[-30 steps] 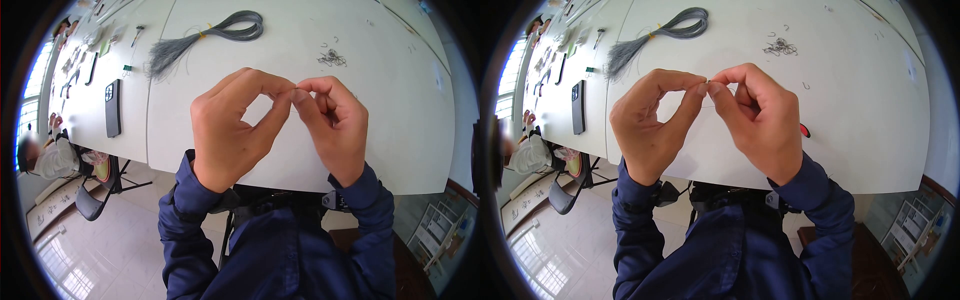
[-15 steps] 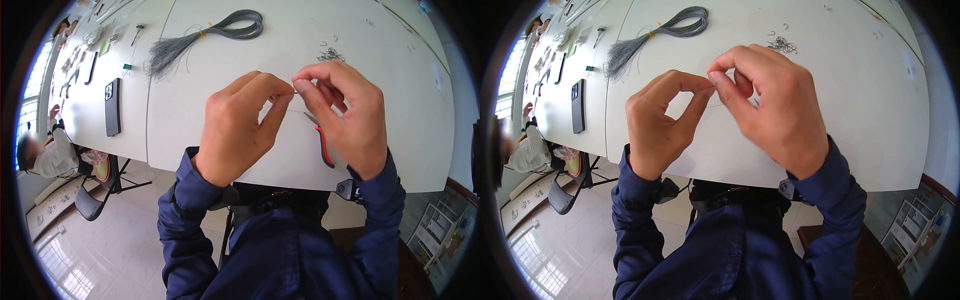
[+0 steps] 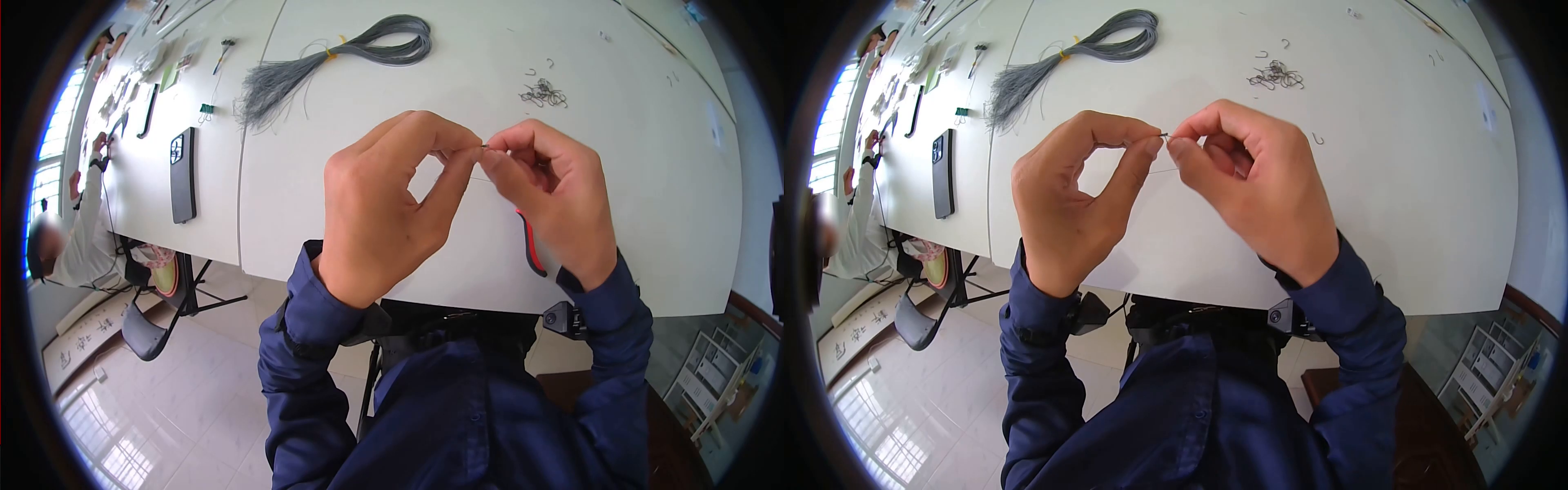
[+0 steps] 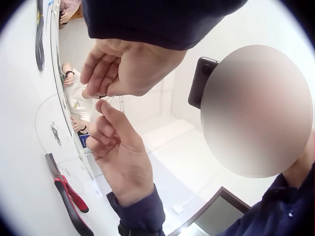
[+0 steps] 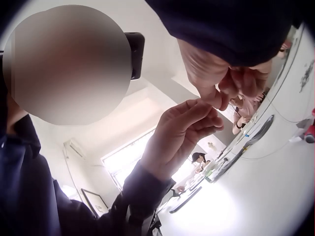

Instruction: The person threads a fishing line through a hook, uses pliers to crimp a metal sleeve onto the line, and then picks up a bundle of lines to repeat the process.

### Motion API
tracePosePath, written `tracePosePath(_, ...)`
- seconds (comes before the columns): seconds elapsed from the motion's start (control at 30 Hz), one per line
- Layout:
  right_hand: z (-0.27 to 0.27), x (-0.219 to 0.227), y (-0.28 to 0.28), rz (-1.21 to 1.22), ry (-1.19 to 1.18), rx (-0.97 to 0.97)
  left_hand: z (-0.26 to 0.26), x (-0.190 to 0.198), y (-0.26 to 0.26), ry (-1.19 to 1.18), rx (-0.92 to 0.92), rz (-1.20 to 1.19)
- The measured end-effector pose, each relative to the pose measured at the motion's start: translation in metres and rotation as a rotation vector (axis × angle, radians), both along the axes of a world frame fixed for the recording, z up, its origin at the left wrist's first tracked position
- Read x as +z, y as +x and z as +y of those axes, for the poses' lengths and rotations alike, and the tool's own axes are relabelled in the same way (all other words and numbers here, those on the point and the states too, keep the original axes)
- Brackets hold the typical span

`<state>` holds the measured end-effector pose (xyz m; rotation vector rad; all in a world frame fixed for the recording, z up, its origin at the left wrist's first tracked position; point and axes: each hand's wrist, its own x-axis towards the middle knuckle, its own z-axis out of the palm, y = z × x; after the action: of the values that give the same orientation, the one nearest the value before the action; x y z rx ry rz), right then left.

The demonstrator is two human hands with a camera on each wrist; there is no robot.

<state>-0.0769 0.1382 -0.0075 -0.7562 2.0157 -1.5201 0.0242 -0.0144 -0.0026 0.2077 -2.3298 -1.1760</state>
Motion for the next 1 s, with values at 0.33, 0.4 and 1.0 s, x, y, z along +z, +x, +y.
tracePosePath(0.33,-0.003,0.016,-0.005,0.741,-0.010,0.010,0.002,-0.008,-0.001,-0.046,-0.044,-0.031)
tracePosePath(0.4,-0.004,0.015,-0.012,0.535,0.028,0.002,0.005,-0.005,0.000,-0.037,-0.060,-0.034)
tracePosePath(1.0,0.002,0.012,0.014,0.618,0.013,0.020,-0.001,-0.014,-0.004,-0.032,-0.036,0.010)
